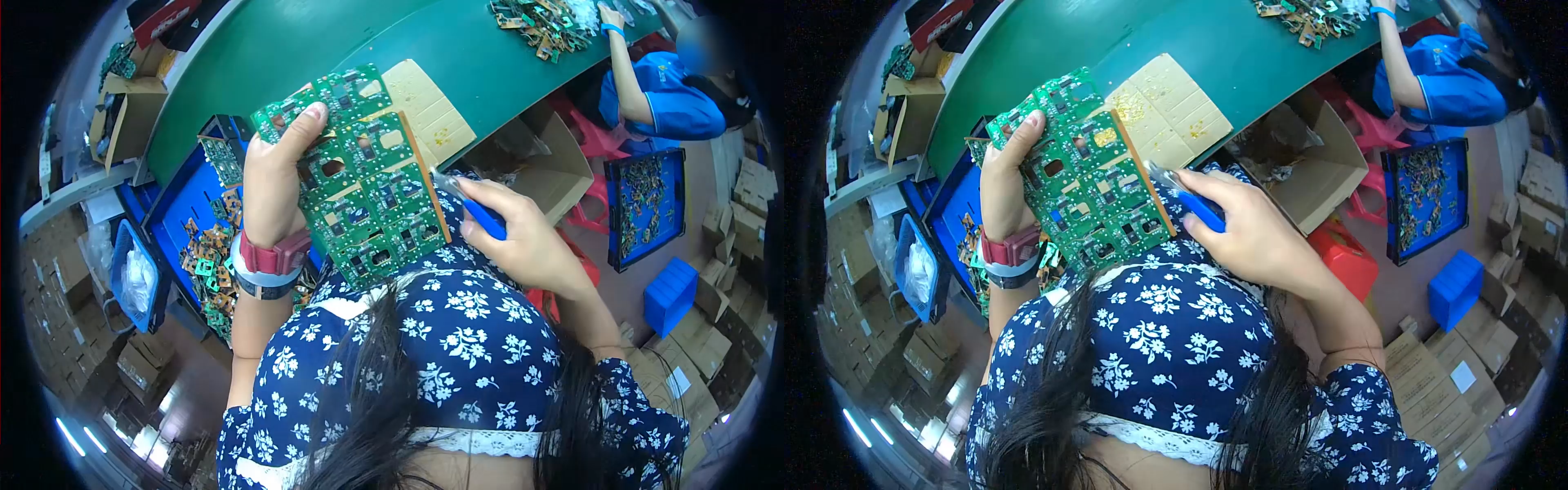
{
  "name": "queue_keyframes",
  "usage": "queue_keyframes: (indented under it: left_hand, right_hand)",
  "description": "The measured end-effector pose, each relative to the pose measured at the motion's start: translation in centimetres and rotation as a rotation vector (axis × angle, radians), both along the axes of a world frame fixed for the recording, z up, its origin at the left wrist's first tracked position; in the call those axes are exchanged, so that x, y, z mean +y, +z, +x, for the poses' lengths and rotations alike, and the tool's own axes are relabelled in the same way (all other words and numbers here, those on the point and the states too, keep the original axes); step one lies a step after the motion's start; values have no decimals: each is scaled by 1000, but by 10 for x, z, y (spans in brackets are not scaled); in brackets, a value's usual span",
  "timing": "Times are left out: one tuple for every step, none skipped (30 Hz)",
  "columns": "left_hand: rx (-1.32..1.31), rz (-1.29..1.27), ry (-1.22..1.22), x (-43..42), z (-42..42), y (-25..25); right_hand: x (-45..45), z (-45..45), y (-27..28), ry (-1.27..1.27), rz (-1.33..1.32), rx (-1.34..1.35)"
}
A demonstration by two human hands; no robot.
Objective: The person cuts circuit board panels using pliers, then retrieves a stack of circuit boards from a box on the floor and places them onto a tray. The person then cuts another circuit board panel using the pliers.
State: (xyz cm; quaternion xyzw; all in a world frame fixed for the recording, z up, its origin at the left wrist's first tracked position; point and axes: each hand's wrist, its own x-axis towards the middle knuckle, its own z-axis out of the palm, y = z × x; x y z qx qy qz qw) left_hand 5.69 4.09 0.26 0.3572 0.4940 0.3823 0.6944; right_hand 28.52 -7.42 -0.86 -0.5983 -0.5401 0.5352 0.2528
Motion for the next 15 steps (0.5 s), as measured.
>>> queue_keyframes:
  left_hand:
    - [0,-3,-4,0,-2,-1]
    - [-36,-13,-4,1,-3,-2]
    - [-74,-23,-2,1,-4,-4]
    - [-111,-34,0,0,-5,-5]
    - [-113,-38,2,0,-6,-6]
    - [-105,-30,5,0,-6,-7]
    - [-97,-22,7,0,-6,-7]
    - [-89,-13,10,0,-6,-7]
    - [-88,-13,11,0,-7,-8]
    - [-66,-19,14,1,-9,-8]
    - [-43,-25,16,1,-11,-10]
    - [-21,-32,18,1,-11,-10]
    - [-21,-34,17,0,-11,-11]
    - [-20,-29,15,0,-11,-11]
    - [-20,-24,13,0,-11,-11]
  right_hand:
    - [-4,7,-1,69,17,-10]
    - [-7,13,-3,140,34,-20]
    - [-9,16,-4,213,50,-32]
    - [-10,17,-5,214,46,-33]
    - [-11,17,-5,219,15,-12]
    - [-12,17,-6,224,-14,10]
    - [-13,17,-7,228,-42,33]
    - [-13,17,-7,229,-43,33]
    - [-13,17,-7,220,-49,58]
    - [-14,17,-8,210,-56,84]
    - [-14,18,-8,200,-63,109]
    - [-14,17,-9,200,-65,109]
    - [-14,16,-9,209,-43,96]
    - [-13,15,-10,219,-20,84]
    - [-13,13,-11,228,3,72]
